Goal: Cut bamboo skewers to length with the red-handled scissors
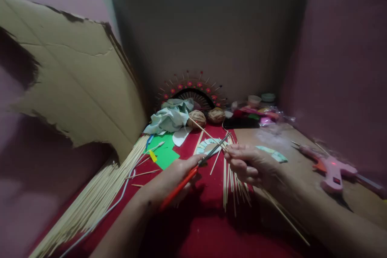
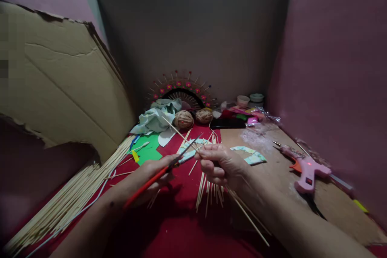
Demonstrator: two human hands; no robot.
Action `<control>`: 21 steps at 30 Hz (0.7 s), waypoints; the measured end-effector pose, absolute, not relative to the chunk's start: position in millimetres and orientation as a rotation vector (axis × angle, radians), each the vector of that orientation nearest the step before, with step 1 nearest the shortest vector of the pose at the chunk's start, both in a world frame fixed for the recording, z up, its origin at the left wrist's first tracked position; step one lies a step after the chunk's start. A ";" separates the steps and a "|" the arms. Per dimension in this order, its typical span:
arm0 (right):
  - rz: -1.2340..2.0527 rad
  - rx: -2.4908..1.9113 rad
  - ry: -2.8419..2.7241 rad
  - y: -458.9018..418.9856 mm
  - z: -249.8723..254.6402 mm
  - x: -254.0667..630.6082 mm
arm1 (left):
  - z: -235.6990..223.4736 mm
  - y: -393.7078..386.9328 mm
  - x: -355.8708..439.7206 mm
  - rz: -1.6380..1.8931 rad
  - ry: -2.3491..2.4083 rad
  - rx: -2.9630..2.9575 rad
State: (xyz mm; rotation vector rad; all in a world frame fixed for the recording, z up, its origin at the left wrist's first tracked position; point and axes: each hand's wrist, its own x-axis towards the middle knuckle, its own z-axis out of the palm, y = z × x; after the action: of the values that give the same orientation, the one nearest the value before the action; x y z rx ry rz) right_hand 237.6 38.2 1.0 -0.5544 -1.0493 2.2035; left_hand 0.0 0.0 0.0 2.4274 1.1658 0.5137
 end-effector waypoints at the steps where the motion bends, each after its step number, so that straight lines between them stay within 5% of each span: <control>1: 2.166 -0.521 -1.001 40.5 2.8 240.2 | 1.6 0.8 -3.2 0.513 1.218 2.439; 6: 1.991 -0.480 -0.802 52.1 8.5 251.7 | 0.4 19.2 -29.5 0.517 1.742 2.398; 10: 2.057 -0.618 -0.898 51.0 0.1 243.0 | -7.2 39.1 -45.4 0.170 2.331 2.174; 17: 2.084 -0.587 -1.036 48.9 -15.2 234.4 | -0.5 29.1 -32.2 0.137 2.411 2.218; 21: 2.079 -0.573 -1.126 43.8 -18.0 230.8 | 5.2 11.3 10.1 0.594 1.991 2.559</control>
State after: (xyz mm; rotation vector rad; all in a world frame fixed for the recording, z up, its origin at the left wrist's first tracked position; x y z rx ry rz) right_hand 230.8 43.8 -18.0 -0.5730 -1.1259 2.0793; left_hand 10.1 11.3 5.2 2.5586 1.9908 0.5943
